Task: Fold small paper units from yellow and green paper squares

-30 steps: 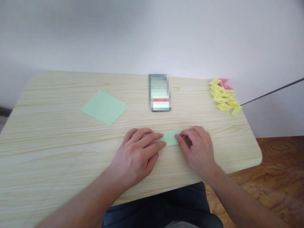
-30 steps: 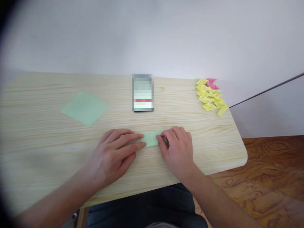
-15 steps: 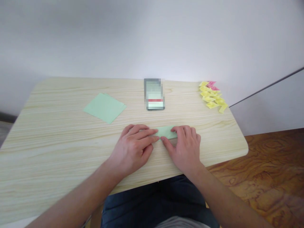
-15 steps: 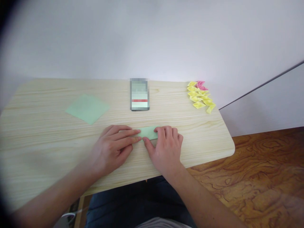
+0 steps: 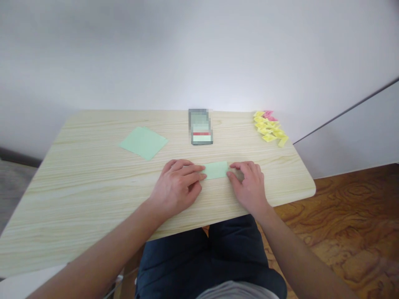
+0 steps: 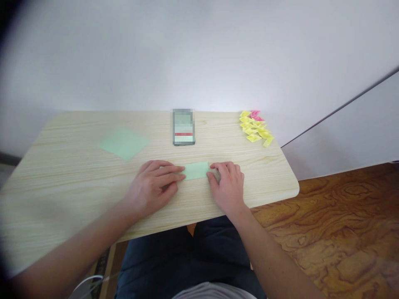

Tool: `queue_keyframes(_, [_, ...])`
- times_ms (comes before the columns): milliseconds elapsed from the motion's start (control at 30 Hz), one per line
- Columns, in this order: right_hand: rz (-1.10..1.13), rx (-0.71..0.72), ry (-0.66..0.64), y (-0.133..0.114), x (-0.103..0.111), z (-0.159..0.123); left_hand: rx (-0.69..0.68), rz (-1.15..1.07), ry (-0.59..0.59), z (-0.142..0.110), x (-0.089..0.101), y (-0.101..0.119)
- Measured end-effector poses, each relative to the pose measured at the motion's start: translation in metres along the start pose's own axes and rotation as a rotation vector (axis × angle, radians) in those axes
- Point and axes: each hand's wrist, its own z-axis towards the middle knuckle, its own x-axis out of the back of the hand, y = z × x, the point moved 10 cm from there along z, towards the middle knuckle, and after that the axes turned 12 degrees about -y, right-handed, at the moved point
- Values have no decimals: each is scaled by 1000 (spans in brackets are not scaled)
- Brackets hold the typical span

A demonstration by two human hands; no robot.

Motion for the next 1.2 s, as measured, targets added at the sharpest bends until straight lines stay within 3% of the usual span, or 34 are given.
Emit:
queue_keyframes(300, [-31, 110, -22, -14, -5, 0, 218, -24, 57, 17, -3, -6])
queue_keyframes(700, [-122, 209, -103, -17, -6, 6, 144, 29, 31, 14, -9, -5])
queue_keyframes(900, [-129, 235, -93, -16, -6, 6, 141, 39, 9, 14, -11, -11])
queue_keyframes(1200, [-121, 296, -71, -22, -6, 4, 77, 34, -12, 14, -7, 0])
